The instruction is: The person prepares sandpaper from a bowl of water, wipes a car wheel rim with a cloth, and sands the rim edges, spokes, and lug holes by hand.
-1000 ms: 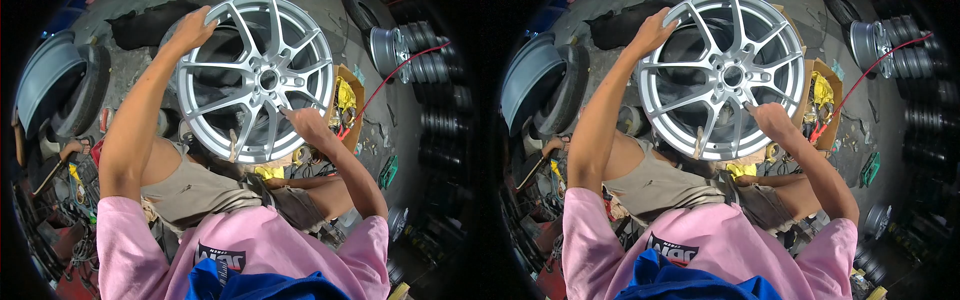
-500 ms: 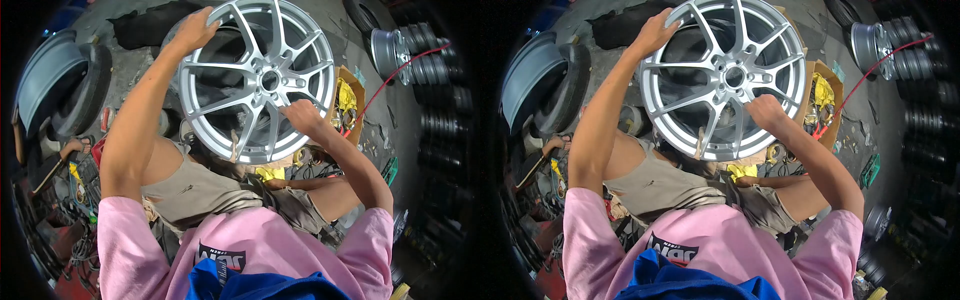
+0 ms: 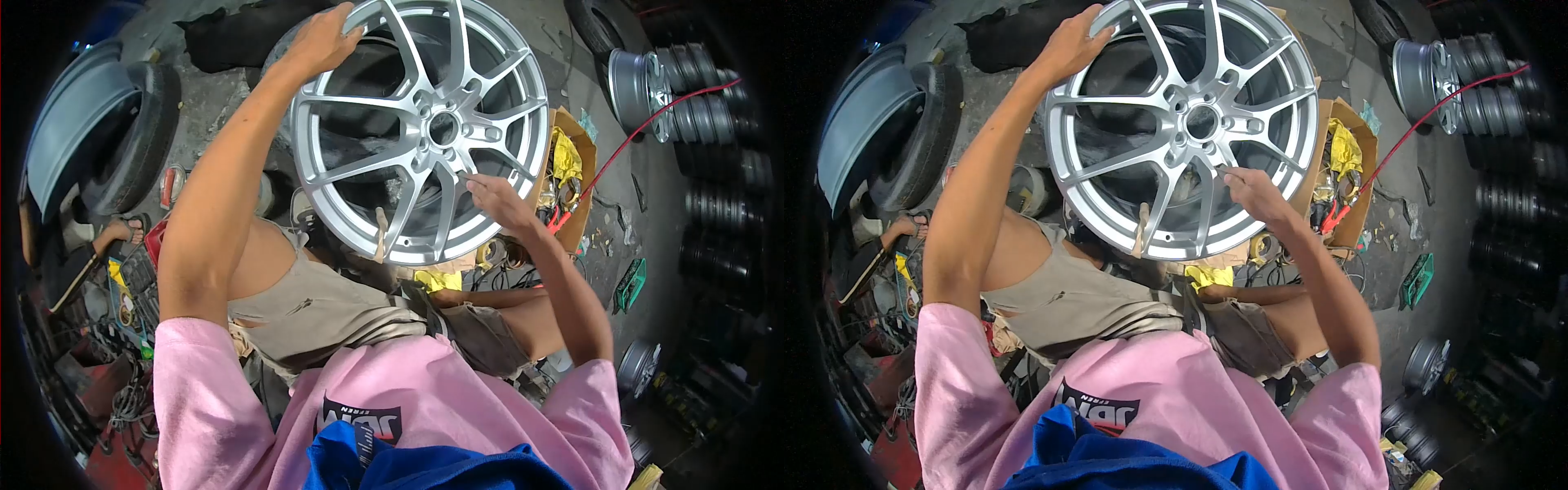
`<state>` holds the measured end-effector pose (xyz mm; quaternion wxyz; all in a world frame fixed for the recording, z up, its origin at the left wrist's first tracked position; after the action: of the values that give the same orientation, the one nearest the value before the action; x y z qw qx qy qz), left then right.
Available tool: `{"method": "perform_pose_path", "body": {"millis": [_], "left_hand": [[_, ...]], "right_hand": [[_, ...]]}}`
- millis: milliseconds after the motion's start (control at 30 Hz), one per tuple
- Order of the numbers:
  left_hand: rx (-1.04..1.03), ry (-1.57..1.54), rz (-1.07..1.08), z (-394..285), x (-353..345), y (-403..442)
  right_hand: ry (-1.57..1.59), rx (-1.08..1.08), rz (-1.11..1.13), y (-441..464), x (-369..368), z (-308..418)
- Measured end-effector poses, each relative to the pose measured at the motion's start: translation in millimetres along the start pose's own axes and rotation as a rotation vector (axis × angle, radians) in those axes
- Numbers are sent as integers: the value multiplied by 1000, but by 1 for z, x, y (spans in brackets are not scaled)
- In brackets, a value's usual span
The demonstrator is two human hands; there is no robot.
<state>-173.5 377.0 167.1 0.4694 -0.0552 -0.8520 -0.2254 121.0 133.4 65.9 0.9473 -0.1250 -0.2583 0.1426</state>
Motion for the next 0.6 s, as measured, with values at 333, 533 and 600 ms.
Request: {"method": "perform_pose_path", "body": {"millis": [333, 533, 600], "left_hand": [[-36, 56, -10, 21, -17, 5], [-11, 20, 73, 4, -12, 4], [-5, 20, 70, 7, -11, 1]], "right_hand": [[143, -166, -199, -36, -7, -8], [-504, 227, -181, -18, 0, 61], [-764, 203, -175, 2, -11, 43]]}}
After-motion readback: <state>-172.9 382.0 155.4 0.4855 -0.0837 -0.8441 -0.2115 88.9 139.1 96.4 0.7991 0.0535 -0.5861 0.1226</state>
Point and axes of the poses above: each hand's wrist, its own y-axis towards the middle knuckle, its own x-axis out of the back of the hand, z = x × y, the point moved 10 cm from there along y, towards the middle knuckle, and after that the axes turned 8 degrees about y, right-handed, at the moved point
